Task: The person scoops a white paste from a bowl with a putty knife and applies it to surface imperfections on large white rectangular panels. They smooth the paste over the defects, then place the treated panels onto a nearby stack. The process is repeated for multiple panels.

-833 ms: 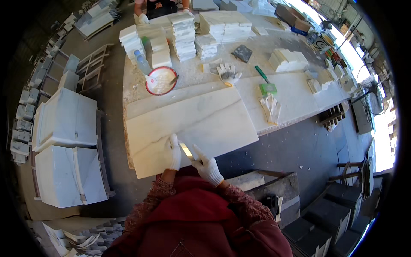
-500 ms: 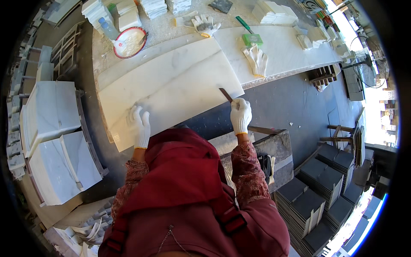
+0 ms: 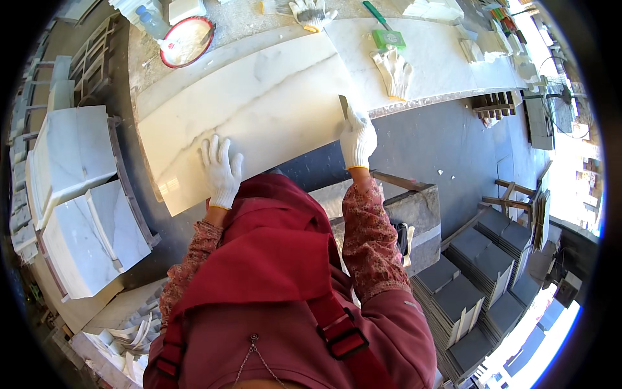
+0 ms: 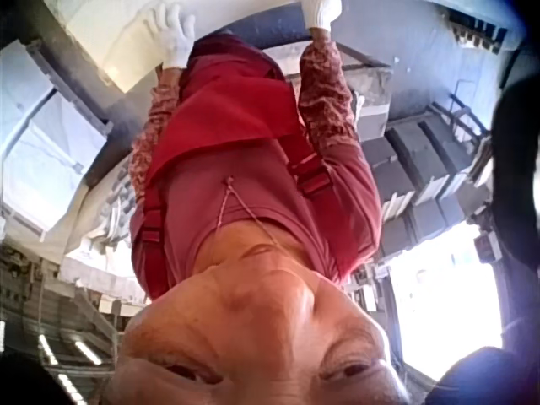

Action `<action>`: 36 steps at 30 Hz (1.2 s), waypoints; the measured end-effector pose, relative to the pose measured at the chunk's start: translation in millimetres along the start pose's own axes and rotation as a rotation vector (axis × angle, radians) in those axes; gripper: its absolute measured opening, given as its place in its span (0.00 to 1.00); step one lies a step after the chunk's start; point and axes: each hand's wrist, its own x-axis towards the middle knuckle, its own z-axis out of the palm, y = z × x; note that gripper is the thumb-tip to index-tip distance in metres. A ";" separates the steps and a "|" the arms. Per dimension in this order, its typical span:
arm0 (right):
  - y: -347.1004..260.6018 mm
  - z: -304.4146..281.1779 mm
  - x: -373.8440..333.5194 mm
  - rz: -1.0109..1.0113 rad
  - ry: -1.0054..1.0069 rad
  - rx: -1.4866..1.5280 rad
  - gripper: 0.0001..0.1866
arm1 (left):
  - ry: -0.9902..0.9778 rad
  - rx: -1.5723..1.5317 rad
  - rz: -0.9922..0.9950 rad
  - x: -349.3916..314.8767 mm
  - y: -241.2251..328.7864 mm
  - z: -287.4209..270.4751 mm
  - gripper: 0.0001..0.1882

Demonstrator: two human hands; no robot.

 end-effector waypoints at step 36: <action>-8.3 9.7 2.1 -0.044 -0.011 -0.038 0.16 | 0.063 0.033 0.029 1.3 0.1 3.8 0.25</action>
